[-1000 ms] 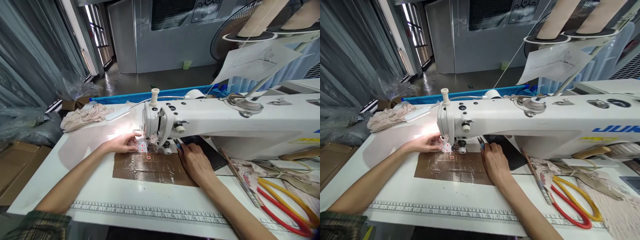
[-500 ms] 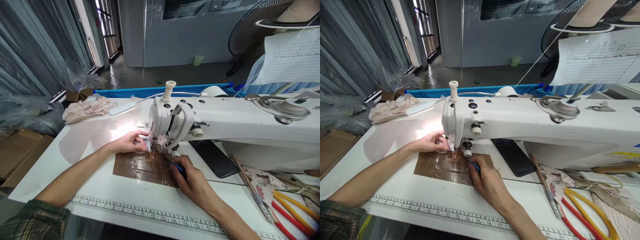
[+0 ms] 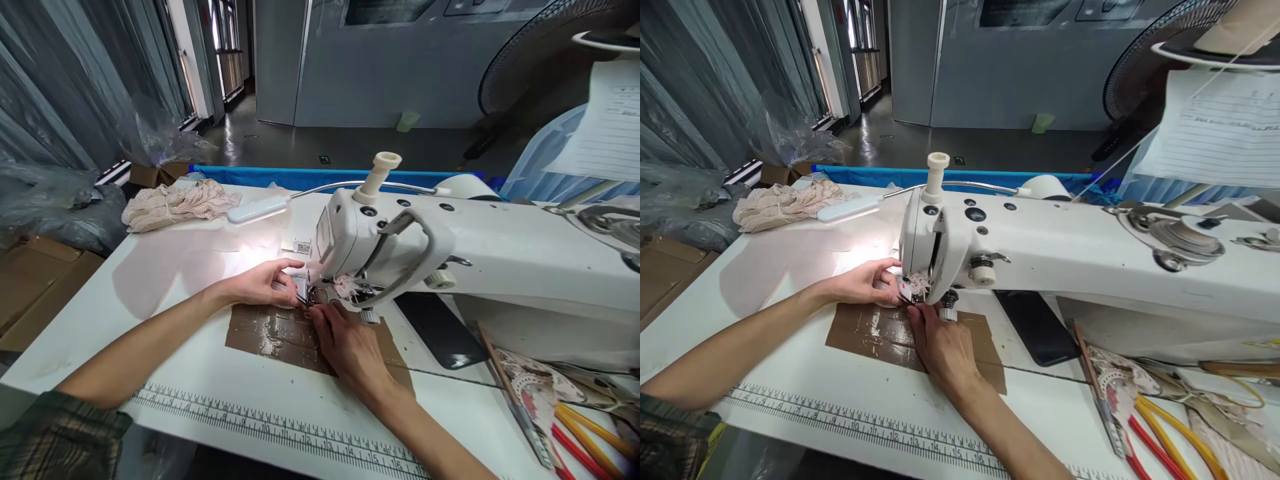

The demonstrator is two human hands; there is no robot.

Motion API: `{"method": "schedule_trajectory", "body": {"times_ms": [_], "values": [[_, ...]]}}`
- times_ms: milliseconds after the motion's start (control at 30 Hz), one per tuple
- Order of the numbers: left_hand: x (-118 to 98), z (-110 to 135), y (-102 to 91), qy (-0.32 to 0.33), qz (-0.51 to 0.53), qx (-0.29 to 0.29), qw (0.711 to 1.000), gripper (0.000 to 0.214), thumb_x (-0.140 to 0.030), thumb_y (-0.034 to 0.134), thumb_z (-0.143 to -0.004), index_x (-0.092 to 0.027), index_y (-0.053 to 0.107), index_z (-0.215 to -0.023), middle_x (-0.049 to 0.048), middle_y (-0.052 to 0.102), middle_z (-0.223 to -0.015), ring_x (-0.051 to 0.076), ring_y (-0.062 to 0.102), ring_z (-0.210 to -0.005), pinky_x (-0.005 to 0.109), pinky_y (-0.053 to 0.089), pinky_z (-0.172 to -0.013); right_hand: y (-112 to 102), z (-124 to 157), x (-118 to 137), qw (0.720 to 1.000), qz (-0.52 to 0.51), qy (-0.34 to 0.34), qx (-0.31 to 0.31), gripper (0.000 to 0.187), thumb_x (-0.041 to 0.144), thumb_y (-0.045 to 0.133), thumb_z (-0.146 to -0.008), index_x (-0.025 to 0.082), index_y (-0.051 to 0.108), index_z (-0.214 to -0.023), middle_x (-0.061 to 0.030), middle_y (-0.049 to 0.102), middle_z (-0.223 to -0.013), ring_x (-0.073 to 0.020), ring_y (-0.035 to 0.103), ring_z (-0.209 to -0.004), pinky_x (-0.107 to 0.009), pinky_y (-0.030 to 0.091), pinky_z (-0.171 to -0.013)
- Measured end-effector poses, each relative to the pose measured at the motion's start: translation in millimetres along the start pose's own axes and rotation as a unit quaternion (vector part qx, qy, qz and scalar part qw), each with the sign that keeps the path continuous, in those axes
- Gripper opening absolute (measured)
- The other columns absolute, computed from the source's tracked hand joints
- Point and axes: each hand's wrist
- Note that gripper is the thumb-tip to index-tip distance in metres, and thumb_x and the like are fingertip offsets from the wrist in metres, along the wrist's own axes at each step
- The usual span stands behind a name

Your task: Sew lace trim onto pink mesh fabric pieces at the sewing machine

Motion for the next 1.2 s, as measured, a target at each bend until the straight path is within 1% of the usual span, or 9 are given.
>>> {"method": "schedule_trajectory", "body": {"times_ms": [67,167,333,467,633,733,833,1000,1200], "values": [[-1,0,-0.4,-0.003,-0.001,-0.005,1.000,0.075,-0.021,0.077,-0.076,-0.016,0.037,-0.140,-0.0001,0.066,-0.077,0.014,0.066,-0.076,0.029,0.049,-0.077,0,-2,2,1.000,0.012,0.001,0.006,0.049,0.040,0.023,-0.103,0.018,0.066,-0.095,-0.0105,0.071,-0.085,-0.0216,0.066,-0.071,-0.027,0.034,-0.050],[-3,0,-0.2,-0.012,-0.014,-0.011,1.000,0.077,-0.019,0.076,-0.076,-0.015,0.036,-0.142,-0.0008,0.065,-0.076,0.013,0.064,-0.074,0.028,0.049,-0.075,1,-4,4,0.999,0.032,0.004,0.006,0.049,0.042,0.024,-0.103,0.019,0.067,-0.094,-0.0096,0.070,-0.084,-0.0206,0.065,-0.067,-0.026,0.030,-0.047],[-4,0,0.6,-0.015,-0.006,-0.011,1.000,0.079,-0.018,0.075,-0.077,-0.016,0.033,-0.145,0.0005,0.065,-0.079,0.014,0.066,-0.078,0.030,0.050,-0.077,4,-10,9,0.998,0.053,-0.010,-0.030,0.052,0.045,0.024,-0.102,0.017,0.066,-0.089,-0.0096,0.069,-0.079,-0.0196,0.062,-0.056,-0.027,0.024,-0.044],[-6,1,1.1,-0.021,-0.018,-0.018,0.999,0.081,-0.015,0.074,-0.078,-0.015,0.031,-0.146,0.0026,0.067,-0.082,0.015,0.067,-0.079,0.029,0.050,-0.076,6,-13,11,0.998,0.041,-0.019,-0.050,0.048,0.043,0.027,-0.102,0.017,0.065,-0.086,-0.0094,0.068,-0.077,-0.0202,0.062,-0.059,-0.027,0.026,-0.045],[-6,1,2.7,-0.027,-0.021,-0.020,0.999,0.084,-0.015,0.074,-0.078,-0.016,0.028,-0.148,0.0049,0.069,-0.086,0.018,0.069,-0.084,0.032,0.051,-0.080,6,-14,10,0.999,0.010,-0.011,-0.040,0.048,0.043,0.026,-0.102,0.018,0.063,-0.086,-0.0094,0.068,-0.078,-0.0213,0.063,-0.063,-0.028,0.031,-0.047],[-4,0,3.1,-0.030,-0.022,-0.024,0.999,0.082,-0.016,0.075,-0.077,-0.016,0.031,-0.147,0.0058,0.069,-0.088,0.018,0.069,-0.087,0.034,0.052,-0.083,6,-14,10,0.999,0.003,-0.003,-0.043,0.051,0.045,0.023,-0.102,0.018,0.064,-0.086,-0.0092,0.068,-0.075,-0.0212,0.063,-0.061,-0.028,0.028,-0.046],[-1,-1,2.5,-0.024,-0.021,-0.027,0.999,0.083,-0.017,0.076,-0.077,-0.016,0.031,-0.147,0.0065,0.069,-0.090,0.017,0.069,-0.084,0.033,0.053,-0.081,9,-14,11,0.999,-0.006,0.014,-0.045,0.053,0.046,0.022,-0.101,0.018,0.063,-0.084,-0.0087,0.068,-0.074,-0.0196,0.062,-0.057,-0.027,0.026,-0.044],[0,0,2.3,-0.015,-0.028,-0.020,0.999,0.083,-0.019,0.077,-0.075,-0.016,0.033,-0.146,0.0066,0.069,-0.090,0.017,0.069,-0.083,0.034,0.053,-0.081,11,-13,12,0.999,-0.015,0.032,-0.019,0.053,0.047,0.023,-0.102,0.018,0.062,-0.079,-0.0081,0.068,-0.072,-0.0180,0.060,-0.052,-0.027,0.023,-0.044],[-6,1,3.8,-0.012,-0.084,-0.003,0.996,0.080,-0.007,0.066,-0.076,-0.014,0.029,-0.147,0.0062,0.068,-0.089,0.018,0.067,-0.085,0.030,0.053,-0.075,7,-13,18,0.999,0.034,-0.004,-0.017,0.051,0.046,0.023,-0.102,0.018,0.062,-0.084,-0.0090,0.067,-0.076,-0.0202,0.062,-0.056,-0.027,0.021,-0.044]]}}
Point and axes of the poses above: each hand's wrist, its own z-axis away from the middle knuckle, its own y-axis out of the palm, x = y × z
